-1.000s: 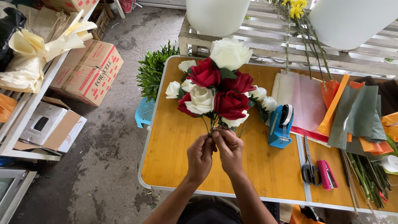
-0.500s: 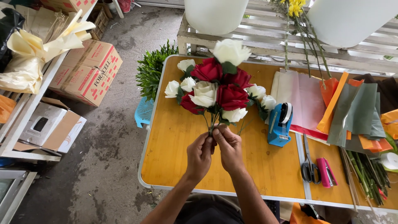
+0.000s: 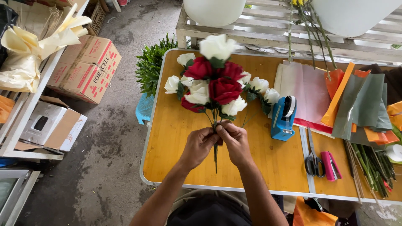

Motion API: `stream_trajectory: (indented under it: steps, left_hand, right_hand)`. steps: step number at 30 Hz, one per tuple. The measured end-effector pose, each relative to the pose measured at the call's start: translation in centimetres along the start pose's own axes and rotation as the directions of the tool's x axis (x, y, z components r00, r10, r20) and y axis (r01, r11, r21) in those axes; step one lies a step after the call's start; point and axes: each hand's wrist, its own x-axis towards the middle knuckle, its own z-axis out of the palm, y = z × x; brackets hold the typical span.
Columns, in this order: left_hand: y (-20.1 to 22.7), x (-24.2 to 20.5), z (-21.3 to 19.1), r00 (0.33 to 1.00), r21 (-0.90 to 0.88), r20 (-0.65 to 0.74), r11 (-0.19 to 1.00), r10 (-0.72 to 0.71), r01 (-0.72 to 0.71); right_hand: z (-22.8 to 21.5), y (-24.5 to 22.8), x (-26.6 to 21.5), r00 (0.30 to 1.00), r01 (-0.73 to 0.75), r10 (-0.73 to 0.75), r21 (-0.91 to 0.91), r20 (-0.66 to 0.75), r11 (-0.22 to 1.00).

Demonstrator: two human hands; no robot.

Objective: The person arranges artificial red and white roses into a bouquet on a wooden table. They gather the stems, twist them together by hand, and adjust the flower heads to form a cohesive bunch.

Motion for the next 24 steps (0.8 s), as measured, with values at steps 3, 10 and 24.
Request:
stream_trajectory:
  steps: [3, 10, 24]
  left_hand:
    - [0.4, 0.2, 0.0, 0.999, 0.01, 0.014, 0.999, -0.037, 0.037]
    - [-1.2, -0.4, -0.1, 0.993, -0.012, 0.026, 0.994, -0.113, 0.113]
    - [0.4, -0.6, 1.9, 0.994, -0.063, -0.009, 0.992, -0.109, 0.109]
  right_hand:
    - [-0.9, 1.3, 0.2, 0.998, -0.062, 0.062, 0.01, -0.017, 0.998]
    - [-3.1, 6.4, -0.6, 0.95, -0.25, 0.297, 0.327, -0.101, 0.911]
    - [-1.3, 4.4, -1.7, 0.934, -0.035, 0.113, 0.227, -0.34, 0.973]
